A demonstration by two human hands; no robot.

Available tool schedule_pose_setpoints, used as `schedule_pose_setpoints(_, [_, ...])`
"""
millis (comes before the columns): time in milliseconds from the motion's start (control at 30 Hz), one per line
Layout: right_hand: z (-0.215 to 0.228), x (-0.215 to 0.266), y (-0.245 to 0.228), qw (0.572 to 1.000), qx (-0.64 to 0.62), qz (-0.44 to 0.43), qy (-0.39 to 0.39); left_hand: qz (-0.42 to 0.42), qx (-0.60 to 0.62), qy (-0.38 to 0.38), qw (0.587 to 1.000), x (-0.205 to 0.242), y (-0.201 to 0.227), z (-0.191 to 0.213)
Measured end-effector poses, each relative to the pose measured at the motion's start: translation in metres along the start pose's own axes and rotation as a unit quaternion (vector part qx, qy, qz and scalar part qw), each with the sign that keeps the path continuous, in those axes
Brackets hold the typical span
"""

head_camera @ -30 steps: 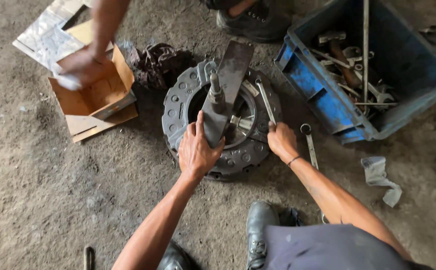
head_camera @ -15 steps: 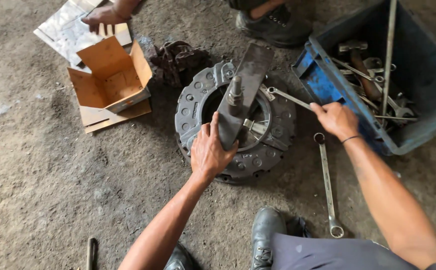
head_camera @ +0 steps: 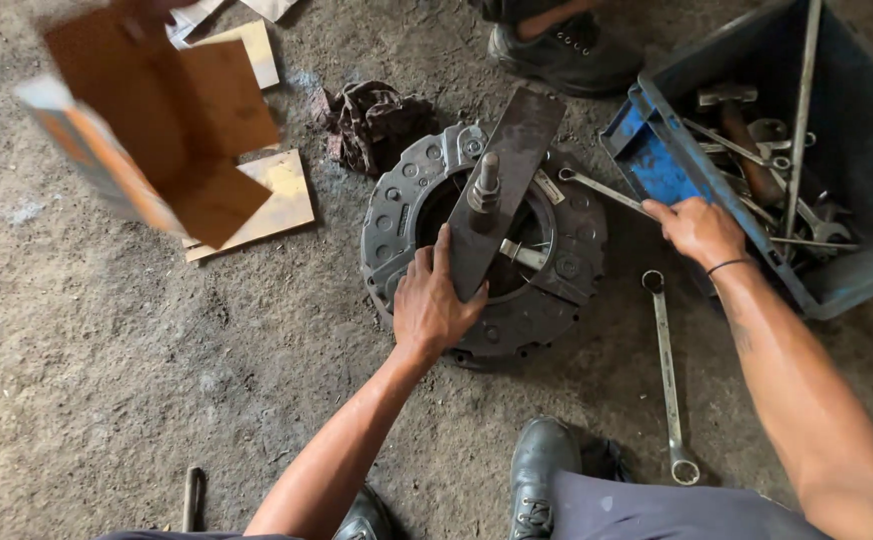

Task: Repairing and adjusting a heavy vehicle clutch pressure plate assembly using wrenches and a metal jig.

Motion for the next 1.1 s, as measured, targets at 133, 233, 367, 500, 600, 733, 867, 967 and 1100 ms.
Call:
schedule_pose_setpoints(133, [-0.019, -0.001, 0.008, 0.999, 0.032, -0.002, 0.003, 0.001, 0.024, 0.020, 1.000, 0.005, 0.001, 0.005])
schedule_pose_setpoints(233, [-0.047, 0.006, 0.013, 0.996, -0.087, -0.005, -0.023, -0.016, 0.011, 0.033, 0.999, -0.001, 0.004, 0.003])
schedule_pose_setpoints(367, [-0.048, 0.024, 0.002, 0.996, -0.088, -0.015, 0.016, -0.011, 0.014, 0.036, 0.999, 0.002, 0.002, 0.004])
schedule_pose_setpoints(500, [-0.042, 0.039, -0.002, 0.996, -0.070, 0.000, 0.061, -0.016, 0.021, 0.038, 0.999, 0.003, 0.002, 0.004])
schedule_pose_setpoints(600, [-0.048, 0.058, -0.018, 0.993, -0.084, -0.047, 0.068, -0.030, 0.025, 0.065, 0.997, 0.003, 0.000, 0.001])
schedule_pose_setpoints(733, [-0.100, 0.106, -0.075, 0.979, -0.169, -0.019, 0.112, -0.012, 0.017, 0.040, 0.999, 0.002, 0.002, 0.002])
schedule_pose_setpoints(867, [-0.088, 0.120, -0.080, 0.973, -0.196, -0.083, 0.091, -0.024, 0.018, 0.040, 0.999, 0.002, 0.001, 0.003])
schedule_pose_setpoints(967, [-0.067, 0.135, -0.068, 0.964, -0.235, -0.042, 0.118, -0.011, 0.012, 0.021, 1.000, 0.002, -0.001, -0.001])
schedule_pose_setpoints(1100, [-0.057, 0.150, -0.037, 0.927, -0.362, -0.046, 0.087, 0.002, 0.035, -0.006, 0.999, 0.002, -0.001, 0.005])
Point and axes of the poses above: each hand's wrist, its own x-axis away from the middle knuckle, its own z-axis out of the back of the hand, y = z × x, the point moved 6 cm from there along -x, towards the middle knuckle, and after that the axes turned 5 degrees about y, right-handed, at the moved point
